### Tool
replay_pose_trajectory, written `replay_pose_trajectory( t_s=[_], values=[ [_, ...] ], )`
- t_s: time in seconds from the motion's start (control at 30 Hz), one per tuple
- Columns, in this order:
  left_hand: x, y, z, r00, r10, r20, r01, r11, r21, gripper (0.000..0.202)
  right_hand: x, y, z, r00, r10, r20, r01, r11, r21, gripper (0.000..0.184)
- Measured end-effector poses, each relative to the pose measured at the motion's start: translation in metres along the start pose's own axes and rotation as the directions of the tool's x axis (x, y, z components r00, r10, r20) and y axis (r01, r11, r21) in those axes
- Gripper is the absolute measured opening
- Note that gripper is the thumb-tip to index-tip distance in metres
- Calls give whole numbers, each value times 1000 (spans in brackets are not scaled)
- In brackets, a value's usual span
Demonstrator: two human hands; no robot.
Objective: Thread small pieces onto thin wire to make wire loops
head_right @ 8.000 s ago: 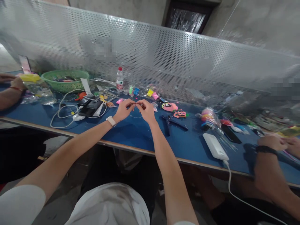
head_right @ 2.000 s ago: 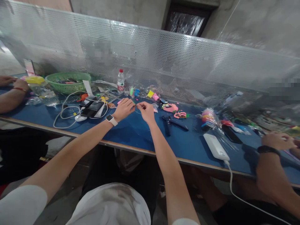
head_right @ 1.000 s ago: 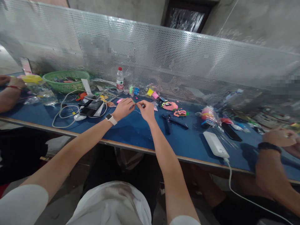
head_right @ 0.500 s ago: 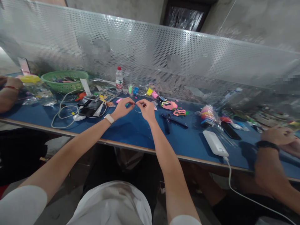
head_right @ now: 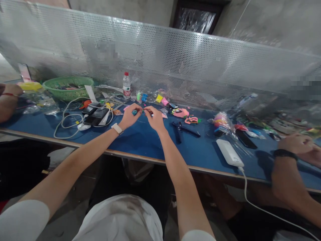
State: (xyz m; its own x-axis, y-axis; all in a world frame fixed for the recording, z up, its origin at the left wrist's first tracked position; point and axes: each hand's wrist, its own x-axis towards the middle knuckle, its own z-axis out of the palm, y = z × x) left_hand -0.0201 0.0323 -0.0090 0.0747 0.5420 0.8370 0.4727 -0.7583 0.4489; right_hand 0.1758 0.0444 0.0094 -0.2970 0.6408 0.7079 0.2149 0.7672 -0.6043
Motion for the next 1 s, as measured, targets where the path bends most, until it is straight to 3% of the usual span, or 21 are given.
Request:
replay_pose_trajectory(
  t_s=[0.53,1.0],
  values=[
    [2,3,-7,996,-83,34,82,996,25,10,-3,1,3,997,66,28,-65,997,-42,41],
    [3,7,-5,997,-71,34,67,991,112,13,-3,2,10,992,128,13,-129,985,114,43]
  ],
)
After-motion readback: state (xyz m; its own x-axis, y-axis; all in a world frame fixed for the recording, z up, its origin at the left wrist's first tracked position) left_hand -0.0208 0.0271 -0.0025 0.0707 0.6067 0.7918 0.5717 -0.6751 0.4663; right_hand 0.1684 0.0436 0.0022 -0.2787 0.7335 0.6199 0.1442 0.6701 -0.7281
